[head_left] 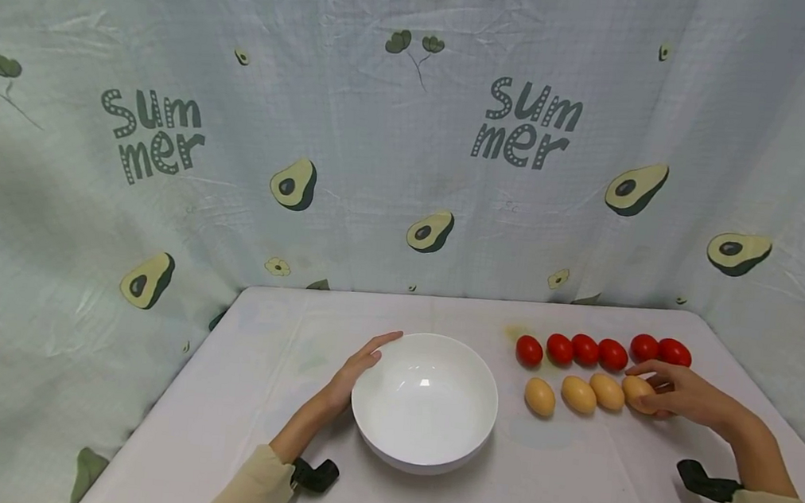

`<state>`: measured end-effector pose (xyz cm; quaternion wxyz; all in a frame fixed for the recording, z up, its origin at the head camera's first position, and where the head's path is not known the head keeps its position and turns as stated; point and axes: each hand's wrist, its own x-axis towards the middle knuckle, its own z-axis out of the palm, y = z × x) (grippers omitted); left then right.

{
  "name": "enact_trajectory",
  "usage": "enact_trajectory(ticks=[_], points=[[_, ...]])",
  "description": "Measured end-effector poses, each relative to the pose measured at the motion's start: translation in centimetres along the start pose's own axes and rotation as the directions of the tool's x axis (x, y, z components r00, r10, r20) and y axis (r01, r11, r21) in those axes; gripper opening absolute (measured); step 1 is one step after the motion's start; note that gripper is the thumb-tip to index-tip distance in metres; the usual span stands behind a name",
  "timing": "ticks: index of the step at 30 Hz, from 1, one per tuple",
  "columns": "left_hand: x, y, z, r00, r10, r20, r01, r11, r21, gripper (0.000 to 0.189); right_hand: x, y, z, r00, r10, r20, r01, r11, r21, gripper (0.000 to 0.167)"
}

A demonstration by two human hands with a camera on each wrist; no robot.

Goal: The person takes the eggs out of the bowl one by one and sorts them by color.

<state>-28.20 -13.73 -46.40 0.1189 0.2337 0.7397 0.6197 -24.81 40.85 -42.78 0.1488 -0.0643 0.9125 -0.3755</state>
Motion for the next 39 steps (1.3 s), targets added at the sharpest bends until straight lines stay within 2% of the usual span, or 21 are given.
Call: enact_trajectory(ticks=[11,20,27,34,39], points=[[0.00,0.05,0.00,1.000,0.000,0.002,0.000,1.000,-0.001,0.056,-0.21,-0.42,-0.18,1.000,0.011,0.026,-0.011,1.000,-0.012,0.067],[0.13,-0.16,-0.15,1.000,0.000,0.003,0.000,1.000,-0.010,0.055,-0.29,-0.56,-0.26,0.999,-0.008,0.038,0.009,1.000,-0.016,0.067],[0.17,-0.21,-0.15,1.000,-0.005,0.002,0.005,1.000,-0.003,0.055,-0.30,-0.68,-0.34,0.999,0.006,0.054,-0.006,1.000,-0.008,0.068],[0.16,-0.15,-0.15,1.000,-0.008,0.001,0.008,1.000,0.001,0.055,-0.54,-0.76,-0.67,0.995,-0.045,0.088,0.046,0.999,-0.010,0.067],[0.07,-0.17,-0.16,1.000,-0.003,0.004,0.002,1.000,0.011,0.055,-0.72,-0.88,-0.60,0.995,-0.042,0.093,0.042,0.999,-0.001,0.073]])
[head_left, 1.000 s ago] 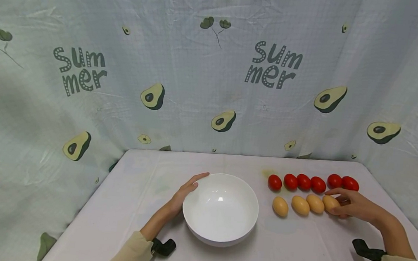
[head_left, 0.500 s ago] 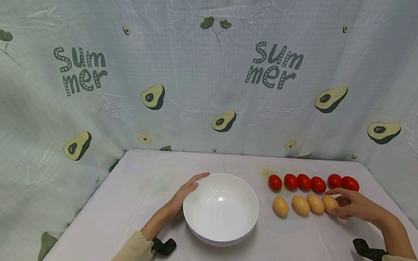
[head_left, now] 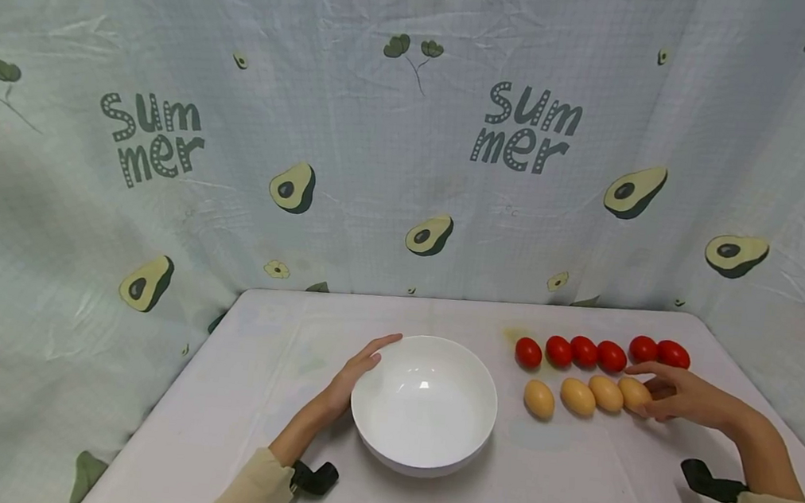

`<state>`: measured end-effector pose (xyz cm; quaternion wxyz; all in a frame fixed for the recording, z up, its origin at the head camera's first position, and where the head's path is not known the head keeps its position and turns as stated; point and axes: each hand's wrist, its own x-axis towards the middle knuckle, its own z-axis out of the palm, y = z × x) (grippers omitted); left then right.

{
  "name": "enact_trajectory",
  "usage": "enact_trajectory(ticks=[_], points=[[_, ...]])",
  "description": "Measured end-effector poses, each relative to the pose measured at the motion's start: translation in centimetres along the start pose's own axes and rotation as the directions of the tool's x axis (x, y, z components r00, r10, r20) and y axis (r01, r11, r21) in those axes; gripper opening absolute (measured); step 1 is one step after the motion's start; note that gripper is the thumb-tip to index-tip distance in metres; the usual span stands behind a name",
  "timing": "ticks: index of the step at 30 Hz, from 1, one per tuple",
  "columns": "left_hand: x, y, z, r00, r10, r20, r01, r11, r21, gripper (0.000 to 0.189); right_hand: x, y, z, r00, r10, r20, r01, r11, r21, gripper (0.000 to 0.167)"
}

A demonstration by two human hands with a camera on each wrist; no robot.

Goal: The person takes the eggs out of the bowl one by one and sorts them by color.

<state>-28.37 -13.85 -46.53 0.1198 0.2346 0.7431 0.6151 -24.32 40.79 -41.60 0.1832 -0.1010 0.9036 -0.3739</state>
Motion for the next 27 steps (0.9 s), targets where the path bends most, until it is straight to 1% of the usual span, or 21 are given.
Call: enact_trajectory(ticks=[3,14,21,27], points=[[0.05,0.09,0.00,1.000,0.005,0.001,-0.005,1.000,0.007,0.056,-0.09,-0.03,-0.04,1.000,0.001,-0.007,-0.001,1.000,-0.004,0.076],[-0.12,0.12,0.10,1.000,-0.003,-0.004,0.003,1.000,-0.002,0.055,0.00,0.09,0.02,1.000,-0.013,-0.019,0.013,1.000,-0.026,0.075],[-0.05,-0.03,0.08,1.000,0.002,0.004,-0.002,1.000,-0.004,0.055,0.05,0.26,-0.01,1.000,-0.007,-0.023,0.007,0.999,-0.041,0.077],[0.01,0.26,-0.02,1.000,0.004,0.000,-0.004,1.000,0.012,0.055,-0.29,-0.37,-0.32,1.000,0.019,-0.011,-0.019,1.000,-0.018,0.082]])
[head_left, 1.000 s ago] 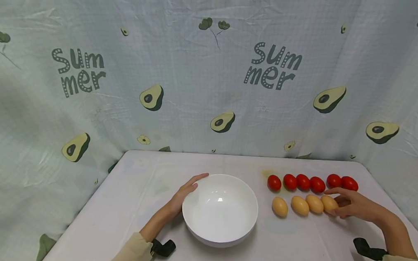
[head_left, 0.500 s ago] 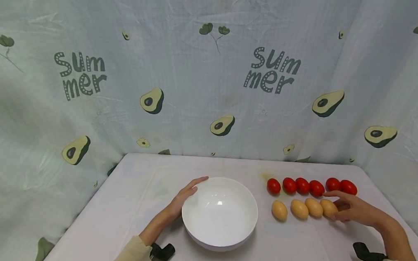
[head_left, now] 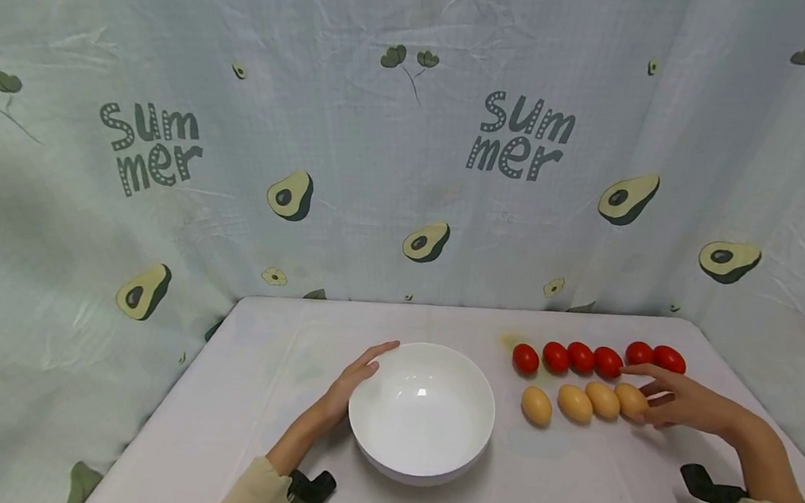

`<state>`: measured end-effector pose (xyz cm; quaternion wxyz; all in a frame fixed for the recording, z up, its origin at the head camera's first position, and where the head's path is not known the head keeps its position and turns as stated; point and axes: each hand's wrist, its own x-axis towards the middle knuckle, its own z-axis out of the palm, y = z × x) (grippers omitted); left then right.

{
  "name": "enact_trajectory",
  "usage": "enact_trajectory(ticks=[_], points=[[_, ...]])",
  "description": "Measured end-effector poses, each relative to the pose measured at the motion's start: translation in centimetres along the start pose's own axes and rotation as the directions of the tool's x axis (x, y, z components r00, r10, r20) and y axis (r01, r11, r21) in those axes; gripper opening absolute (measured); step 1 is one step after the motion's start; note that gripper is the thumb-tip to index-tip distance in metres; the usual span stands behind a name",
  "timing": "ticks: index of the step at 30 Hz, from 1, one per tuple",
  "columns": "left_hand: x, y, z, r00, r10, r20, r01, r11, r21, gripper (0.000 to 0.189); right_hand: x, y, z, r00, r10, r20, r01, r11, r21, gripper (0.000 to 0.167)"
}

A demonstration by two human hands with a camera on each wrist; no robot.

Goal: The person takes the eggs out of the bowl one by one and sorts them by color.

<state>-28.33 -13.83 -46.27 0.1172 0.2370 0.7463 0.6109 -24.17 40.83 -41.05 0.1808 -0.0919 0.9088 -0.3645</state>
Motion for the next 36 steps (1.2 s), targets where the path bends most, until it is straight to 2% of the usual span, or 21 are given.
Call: enact_trajectory(ticks=[5,10,17,22,24,29,33,36], points=[[0.0,0.1,-0.1,1.000,-0.001,-0.019,0.001,1.000,-0.006,0.055,-0.2,-0.8,-0.5,1.000,0.013,0.005,-0.013,1.000,-0.013,0.085],[0.2,0.2,-0.1,1.000,-0.004,-0.004,0.004,1.000,-0.003,0.055,-0.7,-0.9,-1.1,1.000,0.028,0.014,-0.027,0.998,-0.055,0.085],[0.2,0.7,-0.4,1.000,-0.022,0.012,0.022,1.000,0.018,0.055,-1.4,-1.5,-1.5,0.998,0.060,-0.002,-0.059,0.988,-0.145,0.084],[-0.1,0.9,-1.0,0.998,-0.060,0.036,0.058,0.997,0.053,0.055,-1.8,-2.8,-1.6,0.996,0.079,-0.051,-0.089,0.970,-0.225,0.086],[-0.3,1.2,-1.4,0.994,-0.093,0.051,0.090,0.995,0.050,0.055,-2.0,-3.4,-1.7,0.995,0.047,-0.084,-0.067,0.965,-0.254,0.085],[-0.4,1.5,-2.5,0.986,-0.158,0.060,0.158,0.987,0.004,0.058,-2.1,-4.6,-1.4,0.986,-0.068,-0.155,0.030,0.971,-0.236,0.078],[-0.8,1.5,-3.8,0.984,-0.177,0.027,0.176,0.984,0.026,0.060,-1.6,-5.1,-0.8,0.969,-0.126,-0.211,0.078,0.972,-0.223,0.069],[-1.0,1.7,-5.3,0.982,-0.191,0.013,0.190,0.980,0.058,0.058,-1.0,-5.3,-0.4,0.945,-0.158,-0.286,0.093,0.969,-0.227,0.063]])
